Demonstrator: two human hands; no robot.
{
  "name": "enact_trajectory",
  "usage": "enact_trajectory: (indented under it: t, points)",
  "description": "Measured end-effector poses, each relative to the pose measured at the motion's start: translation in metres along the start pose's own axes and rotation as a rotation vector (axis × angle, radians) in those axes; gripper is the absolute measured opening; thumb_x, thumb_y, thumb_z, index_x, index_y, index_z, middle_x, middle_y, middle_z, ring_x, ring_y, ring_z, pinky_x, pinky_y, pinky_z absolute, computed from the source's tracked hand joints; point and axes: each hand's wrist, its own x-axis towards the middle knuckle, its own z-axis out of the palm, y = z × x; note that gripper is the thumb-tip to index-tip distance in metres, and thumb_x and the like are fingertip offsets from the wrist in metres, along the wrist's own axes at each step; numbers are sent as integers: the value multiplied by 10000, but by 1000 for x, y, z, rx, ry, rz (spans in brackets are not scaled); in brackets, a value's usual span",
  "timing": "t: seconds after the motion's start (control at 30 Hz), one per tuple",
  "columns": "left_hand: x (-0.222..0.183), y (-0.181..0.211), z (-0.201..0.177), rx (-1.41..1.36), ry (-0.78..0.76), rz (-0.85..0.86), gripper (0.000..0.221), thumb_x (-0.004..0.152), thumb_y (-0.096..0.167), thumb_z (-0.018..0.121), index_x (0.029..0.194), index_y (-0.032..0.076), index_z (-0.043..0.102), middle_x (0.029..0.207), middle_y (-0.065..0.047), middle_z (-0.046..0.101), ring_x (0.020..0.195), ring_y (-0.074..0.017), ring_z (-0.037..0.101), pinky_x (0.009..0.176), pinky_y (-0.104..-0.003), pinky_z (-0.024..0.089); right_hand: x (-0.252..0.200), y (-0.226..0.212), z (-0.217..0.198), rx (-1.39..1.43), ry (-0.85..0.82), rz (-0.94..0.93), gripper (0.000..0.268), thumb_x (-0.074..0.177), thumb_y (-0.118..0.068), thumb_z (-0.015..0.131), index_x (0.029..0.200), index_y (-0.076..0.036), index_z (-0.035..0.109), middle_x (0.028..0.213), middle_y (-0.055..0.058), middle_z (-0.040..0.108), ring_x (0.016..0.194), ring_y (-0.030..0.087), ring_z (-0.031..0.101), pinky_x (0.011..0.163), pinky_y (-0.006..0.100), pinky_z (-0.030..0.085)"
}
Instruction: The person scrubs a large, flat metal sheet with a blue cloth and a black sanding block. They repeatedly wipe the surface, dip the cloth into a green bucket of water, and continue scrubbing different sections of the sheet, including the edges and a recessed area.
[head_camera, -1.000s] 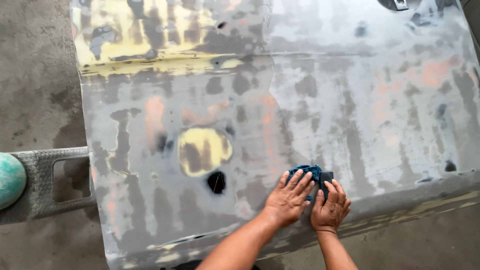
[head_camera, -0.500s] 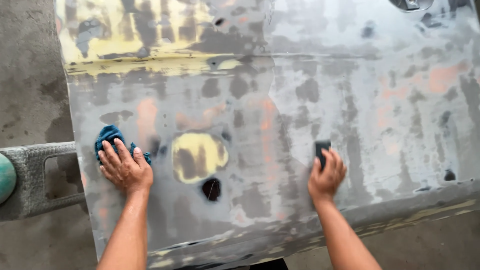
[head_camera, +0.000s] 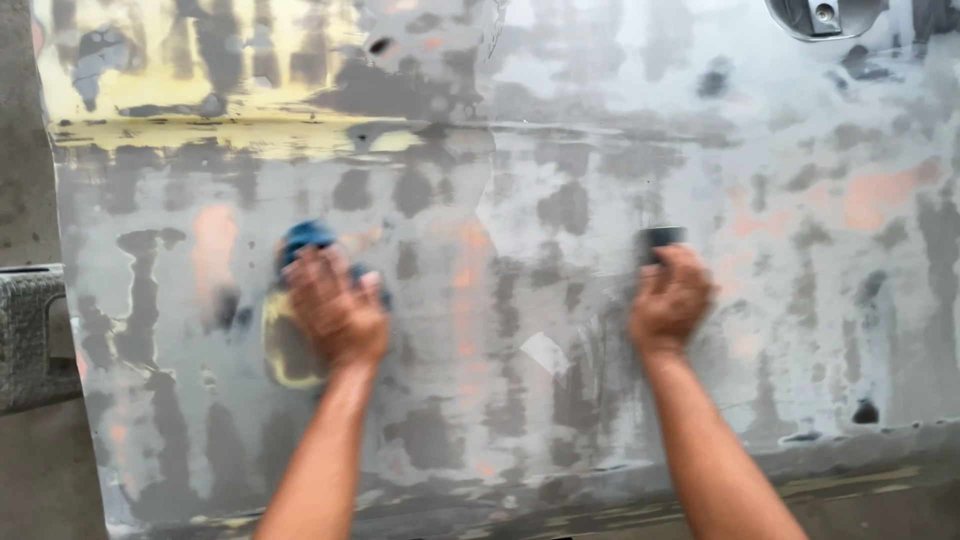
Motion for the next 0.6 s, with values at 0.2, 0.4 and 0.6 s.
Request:
enact_trajectory:
  t: [0.2, 0.4, 0.6]
  points:
    - [-65, 214, 40, -72, -459, 788, 693, 1042, 489, 412, 1620, 135, 271, 1729, -89, 172, 1598, -308, 125, 1281, -543, 55, 6, 30, 5, -49, 49, 101, 295, 1063, -160, 613, 1357, -133, 614, 1506, 79, 538, 1295, 354, 471, 1118, 508, 350]
    - [45, 141, 62, 279, -170, 622, 644, 1114, 481, 296, 1689, 194, 249, 1763, -46, 132, 1618, -266, 122, 1297, -504, 79, 6, 29, 1, 22, 12, 139, 310, 1042, -171, 607, 1349, -134, 603, 1504, 81, 522, 1307, 354, 456, 1124, 517, 323]
    - [128, 154, 61, 58, -92, -53, 742, 1069, 527, 352, 1653, 91, 210, 1723, -141, 95, 1591, -360, 101, 1261, -597, 60, 8, 27, 4, 8, -1, 162, 306, 1042, -169, 591, 1346, -137, 597, 1511, 87, 513, 1300, 357, 451, 1117, 510, 321]
